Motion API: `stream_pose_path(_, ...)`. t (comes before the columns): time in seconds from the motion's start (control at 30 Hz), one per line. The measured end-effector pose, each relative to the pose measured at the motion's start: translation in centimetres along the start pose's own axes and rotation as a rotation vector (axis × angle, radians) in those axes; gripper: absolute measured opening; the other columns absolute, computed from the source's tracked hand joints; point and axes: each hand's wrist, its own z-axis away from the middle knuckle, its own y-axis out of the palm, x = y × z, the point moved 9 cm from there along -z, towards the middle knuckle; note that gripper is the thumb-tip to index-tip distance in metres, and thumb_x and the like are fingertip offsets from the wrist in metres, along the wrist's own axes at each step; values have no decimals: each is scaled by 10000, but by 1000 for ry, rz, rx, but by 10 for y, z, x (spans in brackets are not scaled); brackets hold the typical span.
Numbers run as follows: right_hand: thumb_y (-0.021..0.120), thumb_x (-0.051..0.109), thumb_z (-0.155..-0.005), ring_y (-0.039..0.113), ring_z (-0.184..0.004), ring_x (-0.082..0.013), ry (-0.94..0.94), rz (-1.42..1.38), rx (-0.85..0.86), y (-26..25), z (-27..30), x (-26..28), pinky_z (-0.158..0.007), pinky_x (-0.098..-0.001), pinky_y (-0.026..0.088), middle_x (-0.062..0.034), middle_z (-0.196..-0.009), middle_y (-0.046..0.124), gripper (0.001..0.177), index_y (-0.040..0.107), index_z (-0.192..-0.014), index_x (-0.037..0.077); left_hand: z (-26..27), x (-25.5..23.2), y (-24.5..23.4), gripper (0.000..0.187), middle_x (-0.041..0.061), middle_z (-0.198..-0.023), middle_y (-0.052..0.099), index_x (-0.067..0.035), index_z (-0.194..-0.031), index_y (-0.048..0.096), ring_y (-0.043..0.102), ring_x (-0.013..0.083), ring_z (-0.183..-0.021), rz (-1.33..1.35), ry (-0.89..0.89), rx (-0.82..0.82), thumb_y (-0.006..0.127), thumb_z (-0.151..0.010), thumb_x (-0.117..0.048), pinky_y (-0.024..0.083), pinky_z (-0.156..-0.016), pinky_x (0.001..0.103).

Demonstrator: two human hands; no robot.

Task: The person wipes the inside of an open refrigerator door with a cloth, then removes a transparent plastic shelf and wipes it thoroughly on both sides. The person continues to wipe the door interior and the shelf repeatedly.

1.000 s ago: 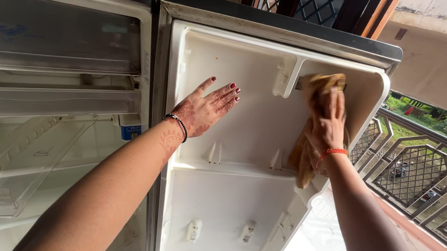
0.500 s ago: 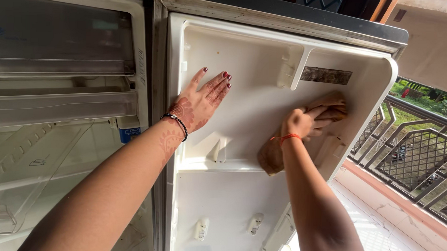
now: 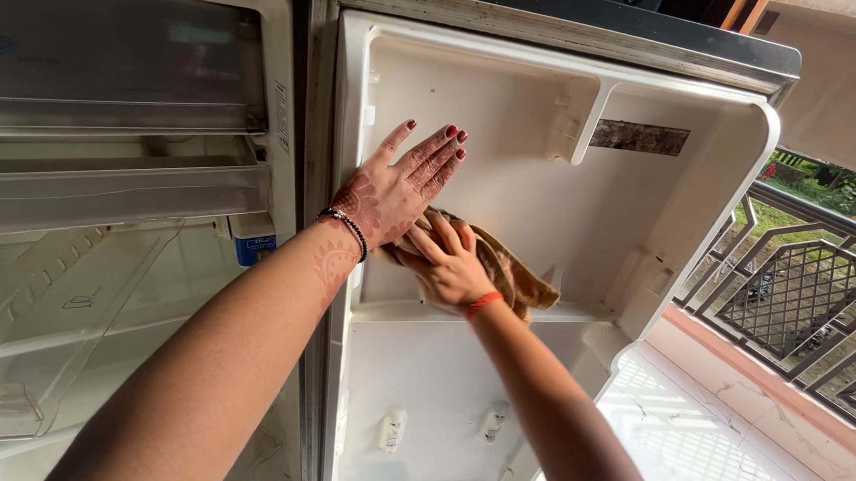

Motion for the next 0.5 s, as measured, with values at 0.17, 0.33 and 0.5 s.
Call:
stream_pose_path(0.17, 687, 250, -908, 330, -1484, -378, 35, 75, 100, -18, 57, -83, -1215, -580, 295, -19, -1660, 308, 384, 737, -1268, 373, 4, 0, -7, 692, 86, -1696, 163, -76, -1619, 179, 120, 203, -1548, -92, 0, -30, 407, -987, -241, 82, -1226, 517)
stream_pose_path(0.33, 584, 295, -991, 250, -1453, -542, 821, 234, 157, -33, 142, -174, -1152, -658, 265, -263, -1662, 111, 547, 490, -1523, 214, 9, -2, -14, 606, 94, -1698, 233, -56, -1619, 255, 188, 199, -1561, -2, 3, -148, 366, -1040, -194, 140, -1249, 529)
stream_pose_path(0.5, 553, 302, -971, 284, -1360, -592, 1240, 197, 184, -29, 188, -199, -1083, -641, 327, -358, -1634, 75, 718, 288, -1625, 173, 8, -3, -10, 606, 89, -1695, 231, -49, -1607, 260, 194, 195, -1561, -13, 18, -129, 371, -1029, -196, 142, -1240, 533)
